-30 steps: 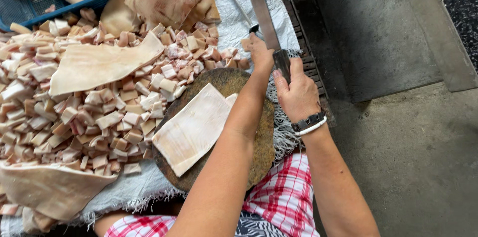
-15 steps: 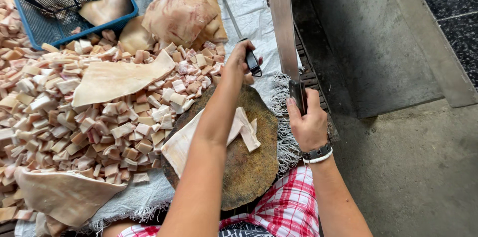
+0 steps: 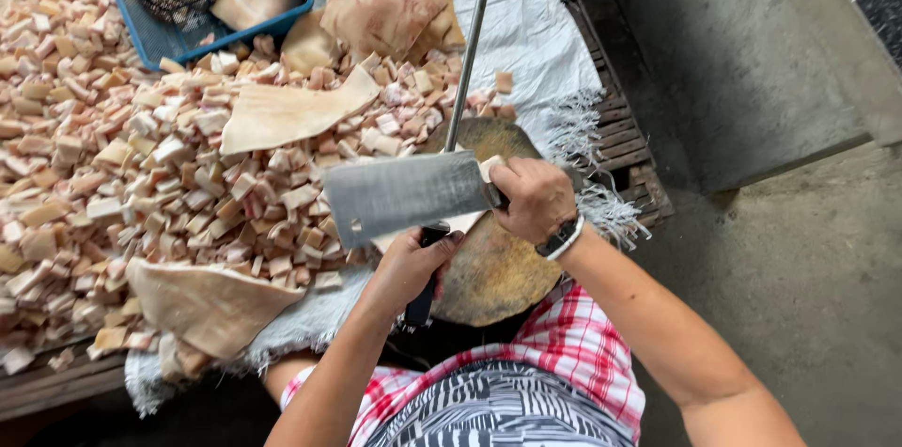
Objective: The person cuts large slabs of pork skin and fat into strips and then into small cubes using a cleaver on a wooden chopping board.
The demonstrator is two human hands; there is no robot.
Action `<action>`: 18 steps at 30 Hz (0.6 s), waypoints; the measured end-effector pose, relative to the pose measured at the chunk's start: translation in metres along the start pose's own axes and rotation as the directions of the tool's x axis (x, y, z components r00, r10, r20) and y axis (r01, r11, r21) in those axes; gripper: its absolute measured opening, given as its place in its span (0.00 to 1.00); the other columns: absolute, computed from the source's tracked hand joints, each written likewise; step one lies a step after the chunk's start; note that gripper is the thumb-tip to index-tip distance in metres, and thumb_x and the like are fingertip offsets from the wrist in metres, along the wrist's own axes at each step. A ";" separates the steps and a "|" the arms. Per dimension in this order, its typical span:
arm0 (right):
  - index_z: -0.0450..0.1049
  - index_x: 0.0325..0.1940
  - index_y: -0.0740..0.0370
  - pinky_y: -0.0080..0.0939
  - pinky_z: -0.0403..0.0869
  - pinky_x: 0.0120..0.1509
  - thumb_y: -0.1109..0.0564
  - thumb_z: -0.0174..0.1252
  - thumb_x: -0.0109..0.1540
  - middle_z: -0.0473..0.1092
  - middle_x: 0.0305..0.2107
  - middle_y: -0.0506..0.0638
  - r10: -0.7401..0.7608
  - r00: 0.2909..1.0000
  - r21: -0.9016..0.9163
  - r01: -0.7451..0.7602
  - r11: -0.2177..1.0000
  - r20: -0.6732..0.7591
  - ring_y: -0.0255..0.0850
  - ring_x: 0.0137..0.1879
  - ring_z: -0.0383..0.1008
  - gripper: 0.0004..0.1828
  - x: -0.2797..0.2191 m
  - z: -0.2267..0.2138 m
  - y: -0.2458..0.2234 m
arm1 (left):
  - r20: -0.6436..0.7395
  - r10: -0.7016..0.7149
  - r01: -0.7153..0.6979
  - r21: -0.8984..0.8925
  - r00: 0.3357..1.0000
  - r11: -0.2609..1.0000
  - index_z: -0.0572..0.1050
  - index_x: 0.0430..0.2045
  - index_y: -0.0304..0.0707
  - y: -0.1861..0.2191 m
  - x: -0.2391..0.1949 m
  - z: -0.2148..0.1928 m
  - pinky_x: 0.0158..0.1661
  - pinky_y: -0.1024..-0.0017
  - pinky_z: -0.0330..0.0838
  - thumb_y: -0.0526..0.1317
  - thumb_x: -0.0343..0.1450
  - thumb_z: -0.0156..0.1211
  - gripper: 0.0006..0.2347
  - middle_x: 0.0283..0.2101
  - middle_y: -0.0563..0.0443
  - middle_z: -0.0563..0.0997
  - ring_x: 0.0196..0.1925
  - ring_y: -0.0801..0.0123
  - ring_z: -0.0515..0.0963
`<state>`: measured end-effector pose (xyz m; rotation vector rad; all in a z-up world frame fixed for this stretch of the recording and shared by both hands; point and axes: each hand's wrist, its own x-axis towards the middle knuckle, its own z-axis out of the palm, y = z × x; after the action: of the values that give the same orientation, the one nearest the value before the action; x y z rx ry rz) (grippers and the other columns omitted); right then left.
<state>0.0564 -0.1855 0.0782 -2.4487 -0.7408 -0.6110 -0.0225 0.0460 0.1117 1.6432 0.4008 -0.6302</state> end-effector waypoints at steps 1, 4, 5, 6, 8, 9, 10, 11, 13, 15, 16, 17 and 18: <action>0.74 0.37 0.57 0.49 0.74 0.35 0.57 0.66 0.49 0.71 0.24 0.52 -0.037 0.999 0.018 0.037 0.999 -0.003 0.49 0.31 0.75 0.13 0.002 0.002 0.002 | -0.045 0.023 -0.020 0.066 0.999 0.998 0.76 0.26 0.27 -0.006 -0.011 -0.004 0.17 0.73 0.64 0.48 0.70 0.66 0.17 0.16 0.55 0.71 0.14 0.75 0.70; 0.75 0.38 0.53 0.43 0.75 0.34 0.59 0.62 0.58 0.75 0.28 0.50 0.112 0.991 0.065 -0.117 0.991 0.078 0.44 0.31 0.77 0.05 0.011 -0.007 0.022 | -0.039 0.080 -0.074 0.148 0.996 0.986 0.75 0.27 0.30 -0.021 -0.050 -0.032 0.16 0.71 0.65 0.43 0.69 0.65 0.12 0.15 0.54 0.73 0.12 0.71 0.72; 0.76 0.39 0.52 0.40 0.75 0.31 0.59 0.59 0.64 0.76 0.30 0.48 0.323 0.930 0.055 -0.337 0.940 0.177 0.41 0.30 0.78 0.03 0.008 -0.010 0.022 | -0.045 0.065 -0.058 0.131 0.997 0.990 0.75 0.27 0.31 -0.026 -0.060 -0.039 0.16 0.71 0.65 0.44 0.69 0.65 0.11 0.15 0.54 0.73 0.12 0.72 0.71; 0.76 0.39 0.52 0.40 0.75 0.31 0.60 0.59 0.64 0.77 0.29 0.48 0.326 0.935 0.101 -0.341 0.935 0.138 0.40 0.29 0.78 0.03 0.006 -0.009 0.018 | -0.049 0.054 -0.048 0.111 0.997 0.993 0.76 0.28 0.33 -0.028 -0.066 -0.043 0.16 0.71 0.65 0.44 0.69 0.64 0.11 0.15 0.55 0.72 0.12 0.72 0.71; 0.76 0.37 0.52 0.38 0.75 0.31 0.60 0.59 0.66 0.77 0.26 0.48 0.334 0.941 0.189 -0.339 0.922 0.056 0.39 0.28 0.77 0.04 -0.007 -0.005 0.002 | -0.058 0.046 -0.041 0.084 0.997 0.996 0.75 0.27 0.32 -0.028 -0.068 -0.040 0.15 0.71 0.65 0.43 0.69 0.64 0.11 0.14 0.54 0.72 0.12 0.72 0.71; 0.75 0.35 0.52 0.39 0.74 0.32 0.60 0.59 0.59 0.76 0.26 0.48 0.158 0.987 0.242 -0.144 0.959 -0.038 0.40 0.29 0.76 0.03 -0.017 0.004 -0.015 | -0.062 0.049 -0.044 0.077 0.997 0.996 0.73 0.26 0.31 -0.026 -0.062 -0.034 0.15 0.71 0.65 0.43 0.69 0.64 0.12 0.14 0.54 0.72 0.12 0.71 0.71; 0.73 0.33 0.52 0.40 0.74 0.33 0.59 0.60 0.53 0.74 0.26 0.49 -0.006 0.991 0.278 0.043 0.959 -0.131 0.41 0.30 0.76 0.05 -0.031 0.014 -0.033 | -0.059 0.038 -0.034 0.074 0.998 0.997 0.72 0.25 0.29 -0.026 -0.060 -0.029 0.15 0.70 0.65 0.43 0.70 0.64 0.13 0.14 0.53 0.72 0.12 0.71 0.71; 0.73 0.31 0.53 0.40 0.73 0.31 0.60 0.60 0.54 0.73 0.23 0.48 -0.030 0.999 0.230 0.040 0.972 -0.045 0.40 0.29 0.74 0.04 -0.036 0.019 -0.038 | -0.054 0.077 -0.069 0.127 0.996 0.989 0.74 0.25 0.31 -0.028 -0.061 -0.022 0.15 0.71 0.66 0.44 0.70 0.62 0.12 0.14 0.54 0.73 0.11 0.72 0.72; 0.71 0.27 0.54 0.39 0.71 0.27 0.63 0.61 0.56 0.71 0.18 0.47 -0.068 0.993 0.123 0.056 0.991 0.097 0.38 0.25 0.72 0.07 -0.031 0.025 -0.037 | -0.034 0.184 -0.170 0.253 0.982 0.952 0.76 0.25 0.36 -0.022 -0.060 -0.021 0.14 0.71 0.68 0.45 0.69 0.58 0.10 0.13 0.55 0.74 0.11 0.73 0.72; 0.72 0.31 0.53 0.36 0.72 0.26 0.62 0.60 0.60 0.72 0.22 0.45 0.208 0.969 0.276 -0.239 0.931 0.136 0.36 0.26 0.72 0.05 -0.036 0.019 -0.035 | -0.009 0.123 -0.122 0.069 0.992 0.990 0.75 0.24 0.33 -0.028 -0.073 -0.031 0.15 0.72 0.66 0.44 0.70 0.62 0.11 0.13 0.54 0.73 0.11 0.72 0.71; 0.73 0.34 0.53 0.35 0.72 0.25 0.61 0.59 0.62 0.72 0.23 0.44 0.341 0.924 0.343 -0.380 0.859 0.171 0.35 0.26 0.72 0.04 -0.035 0.015 -0.032 | 0.010 0.092 -0.092 -0.022 0.996 0.996 0.74 0.24 0.32 -0.029 -0.079 -0.037 0.16 0.72 0.65 0.43 0.70 0.64 0.12 0.14 0.53 0.72 0.11 0.72 0.71; 0.73 0.34 0.54 0.37 0.71 0.25 0.61 0.61 0.60 0.71 0.22 0.46 0.373 0.912 0.375 -0.410 0.831 0.172 0.37 0.25 0.71 0.04 -0.042 0.012 -0.041 | -0.003 0.092 -0.092 -0.023 0.996 0.995 0.74 0.24 0.31 -0.031 -0.081 -0.035 0.16 0.71 0.66 0.42 0.70 0.64 0.11 0.14 0.53 0.72 0.11 0.71 0.71; 0.73 0.34 0.55 0.38 0.71 0.25 0.60 0.64 0.58 0.70 0.21 0.47 0.395 0.904 0.405 -0.428 0.808 0.167 0.38 0.24 0.70 0.05 -0.040 0.005 -0.035 | -0.020 0.105 -0.105 -0.027 0.994 0.994 0.74 0.25 0.31 -0.030 -0.079 -0.035 0.16 0.71 0.66 0.42 0.69 0.64 0.11 0.14 0.53 0.72 0.11 0.71 0.71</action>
<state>0.0067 -0.1722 0.0647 -2.1172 -0.3008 -0.1581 -0.0959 0.0923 0.1390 1.6334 0.3326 -0.5290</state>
